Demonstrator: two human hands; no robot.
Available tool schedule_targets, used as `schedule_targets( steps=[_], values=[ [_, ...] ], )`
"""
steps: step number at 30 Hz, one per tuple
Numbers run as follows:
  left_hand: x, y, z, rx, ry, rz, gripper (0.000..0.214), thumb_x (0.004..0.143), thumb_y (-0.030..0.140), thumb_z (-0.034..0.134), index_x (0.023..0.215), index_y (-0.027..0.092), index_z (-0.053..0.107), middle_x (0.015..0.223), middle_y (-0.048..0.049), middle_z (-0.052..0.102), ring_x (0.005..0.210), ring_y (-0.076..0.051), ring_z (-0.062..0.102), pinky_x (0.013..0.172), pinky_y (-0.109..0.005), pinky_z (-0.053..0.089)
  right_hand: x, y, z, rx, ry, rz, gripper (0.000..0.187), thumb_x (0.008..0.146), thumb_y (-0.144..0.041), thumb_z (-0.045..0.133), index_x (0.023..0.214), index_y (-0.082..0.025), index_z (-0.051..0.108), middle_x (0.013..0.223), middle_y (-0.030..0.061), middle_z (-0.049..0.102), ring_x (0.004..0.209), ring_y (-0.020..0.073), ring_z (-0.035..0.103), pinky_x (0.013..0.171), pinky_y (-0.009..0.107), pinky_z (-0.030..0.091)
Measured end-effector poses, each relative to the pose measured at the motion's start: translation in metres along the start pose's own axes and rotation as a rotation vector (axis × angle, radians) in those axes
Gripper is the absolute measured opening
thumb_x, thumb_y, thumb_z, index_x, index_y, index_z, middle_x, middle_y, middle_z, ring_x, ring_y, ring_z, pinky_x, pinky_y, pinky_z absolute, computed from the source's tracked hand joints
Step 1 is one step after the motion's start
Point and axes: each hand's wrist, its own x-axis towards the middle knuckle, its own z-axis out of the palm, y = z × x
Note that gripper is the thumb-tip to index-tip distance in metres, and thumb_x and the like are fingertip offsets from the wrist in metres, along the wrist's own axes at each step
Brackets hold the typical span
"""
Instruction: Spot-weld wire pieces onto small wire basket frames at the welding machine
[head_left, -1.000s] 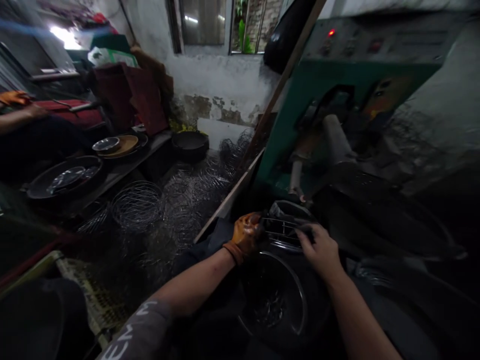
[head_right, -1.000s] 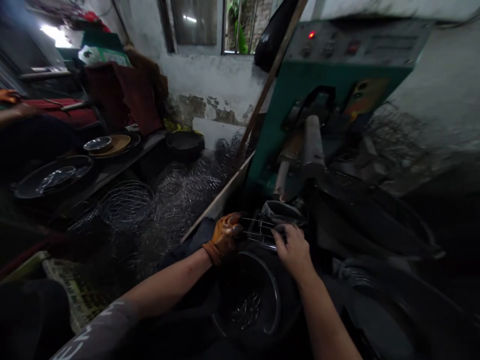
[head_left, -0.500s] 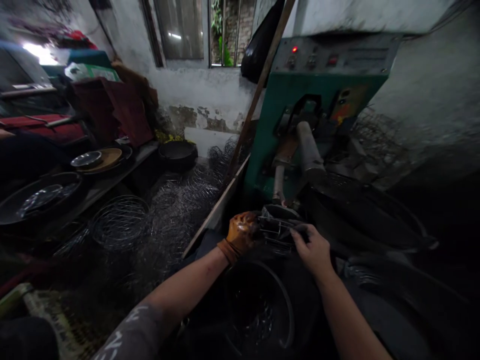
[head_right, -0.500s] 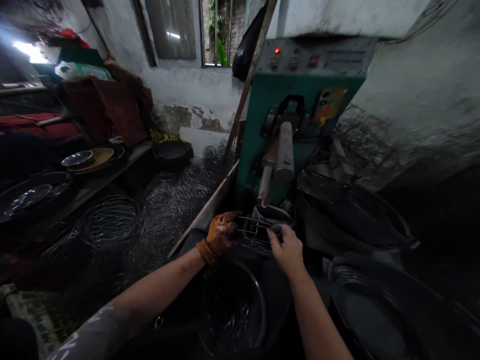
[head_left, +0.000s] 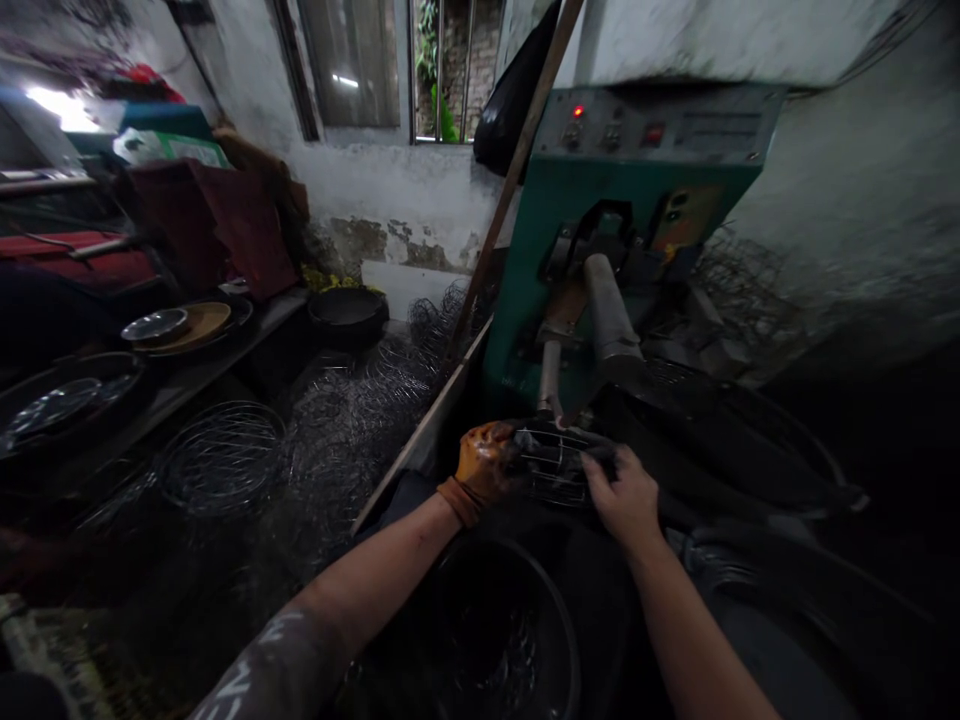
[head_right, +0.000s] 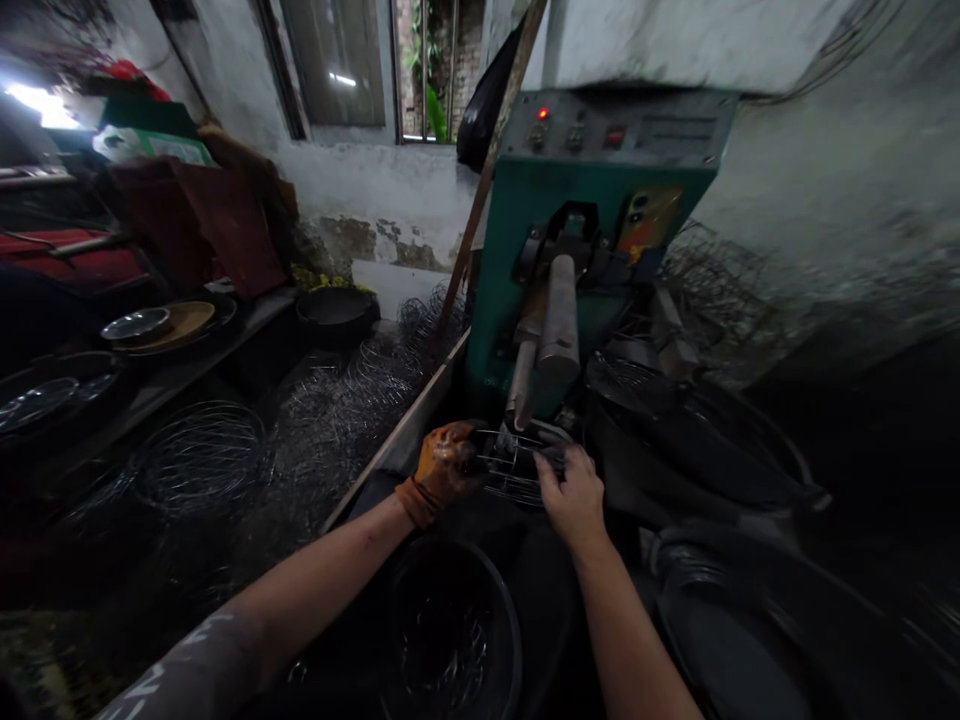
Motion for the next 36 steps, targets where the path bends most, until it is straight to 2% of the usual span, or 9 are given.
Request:
schedule_targets(
  steps=[7,16,28,36],
  values=[
    [0.009,-0.008,0.008,0.053,-0.015,-0.008,0.060,0.075,0.057,0.074,0.115,0.013,0.075,0.113,-0.0144,0.075,0.105,-0.032,0.071,0.093,-0.046,0.059,0.008,0.010,0.007,-0.007,0.023,-0.001,0.041,0.099,-0.063,0.051,0.090,-0.025,0.061,0.083,0.0099,0.070,0.081,0.0311,0.069,0.076,0.044,0.056],
    [0.020,-0.017,0.016,0.060,0.020,0.026,0.050,0.073,0.053,0.079,0.104,0.014,0.077,0.122,-0.0152,0.073,0.113,-0.034,0.070,0.097,-0.047,0.059,0.021,0.014,0.014,0.056,0.031,-0.010,0.030,0.097,-0.054,0.055,0.087,-0.026,0.061,0.086,0.0086,0.072,0.083,0.0295,0.069,0.080,0.044,0.056],
    [0.024,-0.023,0.019,0.081,-0.012,0.037,0.047,0.078,0.055,0.074,0.106,0.017,0.077,0.132,-0.0148,0.071,0.123,-0.035,0.067,0.104,-0.050,0.056,0.020,0.025,0.021,0.055,0.049,-0.049,0.027,0.097,-0.051,0.055,0.087,-0.026,0.057,0.083,0.0077,0.069,0.081,0.0292,0.067,0.079,0.045,0.056],
    [0.026,-0.022,0.019,0.089,-0.043,0.045,0.038,0.079,0.053,0.074,0.094,0.018,0.076,0.129,-0.0147,0.071,0.119,-0.034,0.067,0.099,-0.049,0.057,0.021,0.025,0.020,0.024,0.060,-0.067,0.026,0.096,-0.051,0.056,0.088,-0.026,0.058,0.086,0.0082,0.070,0.083,0.0299,0.067,0.081,0.047,0.056]
  ],
)
